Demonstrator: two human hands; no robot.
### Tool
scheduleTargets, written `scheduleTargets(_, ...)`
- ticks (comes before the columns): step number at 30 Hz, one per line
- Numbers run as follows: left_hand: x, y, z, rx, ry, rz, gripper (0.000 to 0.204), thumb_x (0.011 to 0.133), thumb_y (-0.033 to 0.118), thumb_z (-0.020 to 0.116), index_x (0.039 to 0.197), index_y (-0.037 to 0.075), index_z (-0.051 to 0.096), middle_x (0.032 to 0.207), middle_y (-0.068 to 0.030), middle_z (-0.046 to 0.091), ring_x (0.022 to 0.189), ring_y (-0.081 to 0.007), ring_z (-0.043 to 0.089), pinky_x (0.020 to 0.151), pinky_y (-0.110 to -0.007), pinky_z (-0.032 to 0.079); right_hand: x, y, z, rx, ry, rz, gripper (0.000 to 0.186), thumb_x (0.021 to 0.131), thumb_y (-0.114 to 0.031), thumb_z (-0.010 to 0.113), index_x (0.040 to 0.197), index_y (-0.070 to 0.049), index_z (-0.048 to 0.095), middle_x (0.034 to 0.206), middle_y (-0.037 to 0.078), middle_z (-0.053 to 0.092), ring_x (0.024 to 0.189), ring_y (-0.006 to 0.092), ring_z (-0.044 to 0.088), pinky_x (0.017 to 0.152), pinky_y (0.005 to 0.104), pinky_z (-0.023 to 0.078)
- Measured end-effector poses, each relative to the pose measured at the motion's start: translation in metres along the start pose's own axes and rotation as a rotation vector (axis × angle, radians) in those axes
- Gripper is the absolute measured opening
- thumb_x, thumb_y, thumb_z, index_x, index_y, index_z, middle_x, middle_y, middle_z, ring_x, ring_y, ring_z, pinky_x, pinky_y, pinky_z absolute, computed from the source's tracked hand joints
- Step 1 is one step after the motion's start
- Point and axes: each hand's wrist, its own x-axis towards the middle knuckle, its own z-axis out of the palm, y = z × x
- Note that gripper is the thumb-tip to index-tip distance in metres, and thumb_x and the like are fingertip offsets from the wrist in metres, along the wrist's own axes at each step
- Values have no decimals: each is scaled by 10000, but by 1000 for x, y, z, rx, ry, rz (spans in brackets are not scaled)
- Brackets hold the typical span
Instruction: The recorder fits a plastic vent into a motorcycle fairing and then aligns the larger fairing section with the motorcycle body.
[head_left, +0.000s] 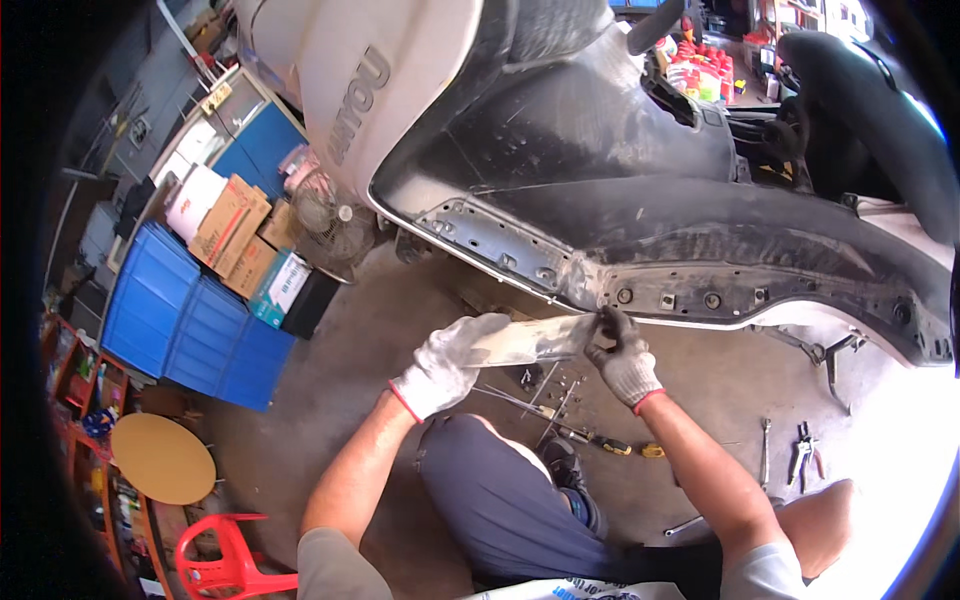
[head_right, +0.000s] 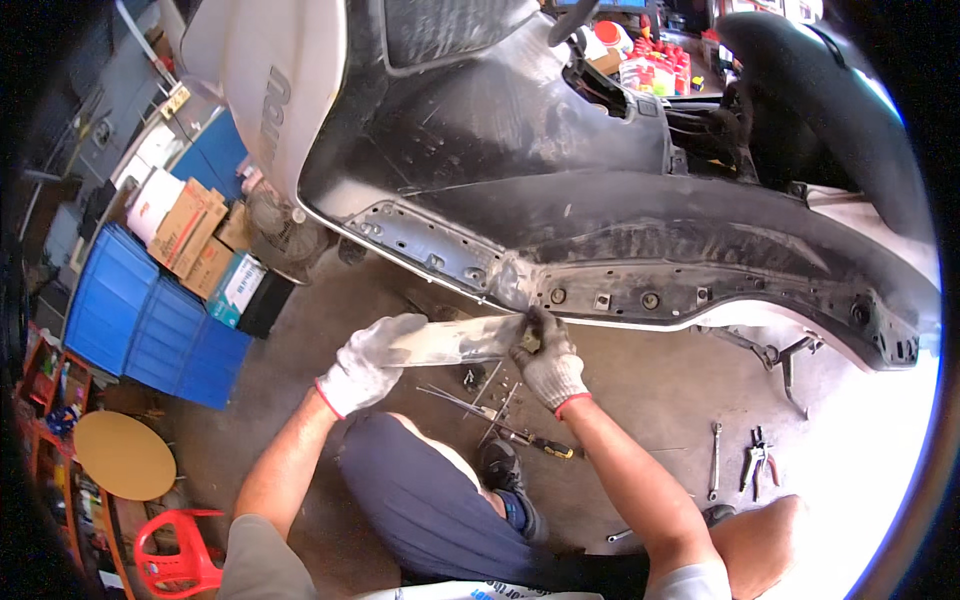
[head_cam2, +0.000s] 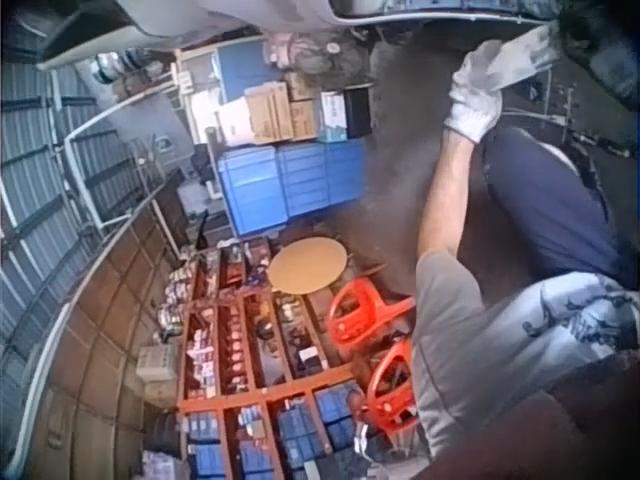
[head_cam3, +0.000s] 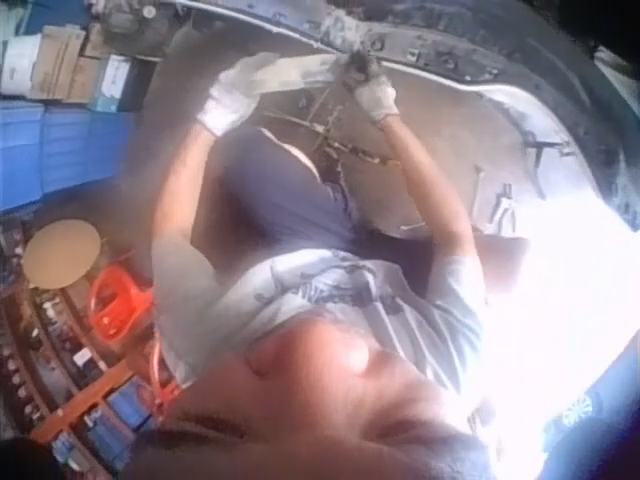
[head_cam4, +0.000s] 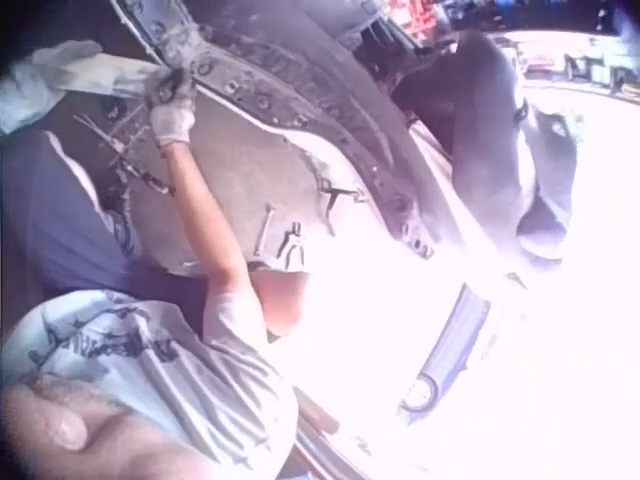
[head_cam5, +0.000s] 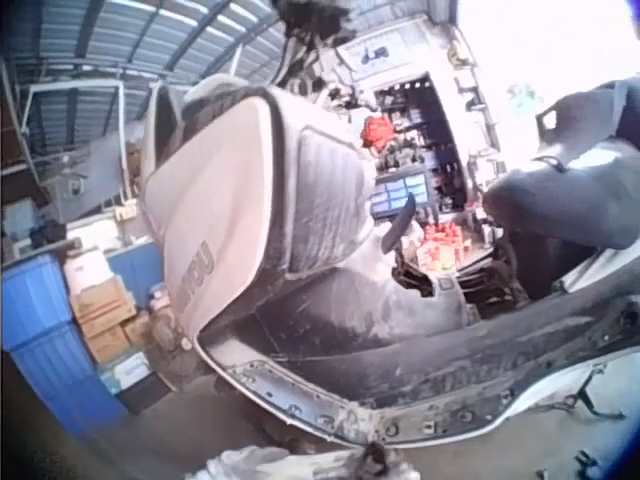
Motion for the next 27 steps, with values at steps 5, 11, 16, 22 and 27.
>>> scheduleTargets(5,9,8,0,392,-100,273,533,725,-75,590,1232,84,620,1016,-133,690,922,-375,666,775,-438,552,3,24,-12,79,63,-61,669,788,-49,769,1404,-71,511,1271,173,594,1099,299,640,958,368,528)
scheduleTargets(11,11,2,14,226,303,55,492,766,-47,630,1253,19,592,1040,-154,676,897,-322,687,779,-402,572,-25,26,-10,-128,323,-404,227,732,90,670,916,-30,611,983,137,615,889,296,645,754,372,533)
scheduleTargets(16,3,-16,18,215,198,-12,522,747,-43,651,1259,41,591,1068,-157,662,937,-307,688,808,-392,572,-38,18,-9,-235,382,-516,268,700,137,643,901,-40,628,1010,146,631,938,325,648,789,382,534)
scheduleTargets(22,5,-21,24,215,277,-46,589,702,-47,698,1269,60,582,1036,-146,650,927,-323,674,795,-413,562,-40,15,-5,-243,389,-493,285,696,143,652,912,-42,625,1033,134,647,958,327,651,812,384,537)
scheduleTargets(27,-4,-37,28,81,280,-270,563,737,-43,693,1276,67,576,1043,-149,639,924,-309,664,799,-394,551,-40,12,-3,-246,381,-548,307,693,151,655,927,-44,617,1042,127,660,958,326,652,817,379,537)
